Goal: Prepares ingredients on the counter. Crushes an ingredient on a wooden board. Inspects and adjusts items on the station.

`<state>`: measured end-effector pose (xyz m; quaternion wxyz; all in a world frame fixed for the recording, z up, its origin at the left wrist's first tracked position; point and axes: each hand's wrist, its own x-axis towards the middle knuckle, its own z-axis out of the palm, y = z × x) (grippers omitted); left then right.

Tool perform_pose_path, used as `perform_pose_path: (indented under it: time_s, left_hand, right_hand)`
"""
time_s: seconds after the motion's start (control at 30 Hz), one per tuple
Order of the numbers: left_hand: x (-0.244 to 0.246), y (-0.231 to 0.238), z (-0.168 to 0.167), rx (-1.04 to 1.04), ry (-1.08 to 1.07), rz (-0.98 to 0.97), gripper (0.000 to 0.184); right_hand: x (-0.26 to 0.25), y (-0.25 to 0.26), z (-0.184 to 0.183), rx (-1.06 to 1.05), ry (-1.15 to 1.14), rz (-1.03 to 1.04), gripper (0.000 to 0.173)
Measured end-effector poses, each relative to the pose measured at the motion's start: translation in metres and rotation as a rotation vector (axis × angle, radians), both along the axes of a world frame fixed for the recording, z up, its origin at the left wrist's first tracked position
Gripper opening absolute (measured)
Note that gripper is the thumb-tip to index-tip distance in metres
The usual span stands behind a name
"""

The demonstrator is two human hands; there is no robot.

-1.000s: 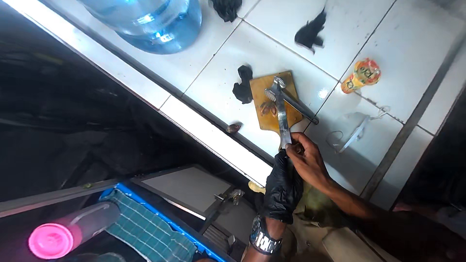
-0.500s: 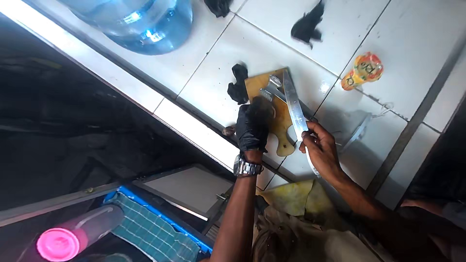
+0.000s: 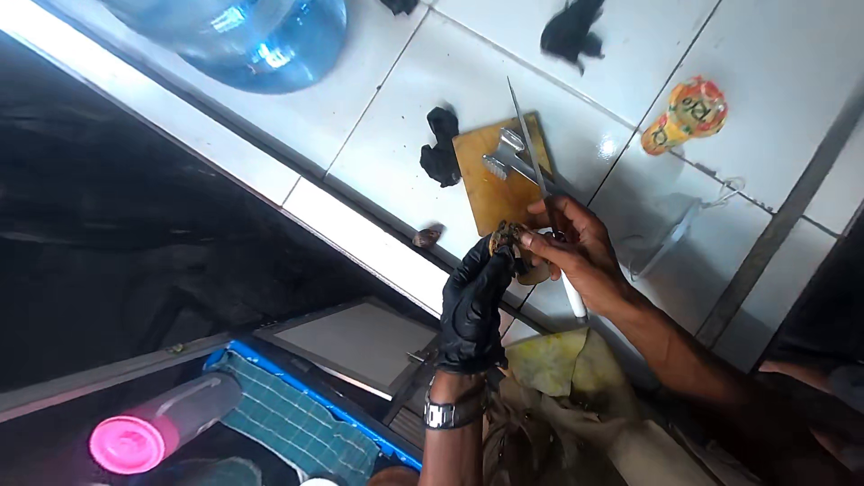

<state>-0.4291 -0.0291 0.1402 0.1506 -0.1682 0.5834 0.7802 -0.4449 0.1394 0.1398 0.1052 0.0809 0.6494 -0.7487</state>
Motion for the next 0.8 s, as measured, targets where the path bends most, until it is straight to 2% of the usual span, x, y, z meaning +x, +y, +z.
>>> perform_pose_path:
  time_s: [0.17, 0.67, 0.8]
  left_hand:
    - [0.016, -0.012, 0.012, 0.184, 0.061, 0.008, 0.038]
    - [0.052, -0.031, 0.012, 0.302, 0.07, 0.164, 0.028]
    - [0.063, -0.035, 0.009, 0.297, 0.062, 0.142, 0.037]
  right_hand:
    - [0.001, -0.005, 0.011, -0.033, -0.052, 0.027, 0.033]
    - [0.011, -0.024, 0.026, -0.025, 0.006, 0.152, 0.037]
    - [0.019, -0.036, 0.029, 0.063, 0.024, 0.195, 0.042]
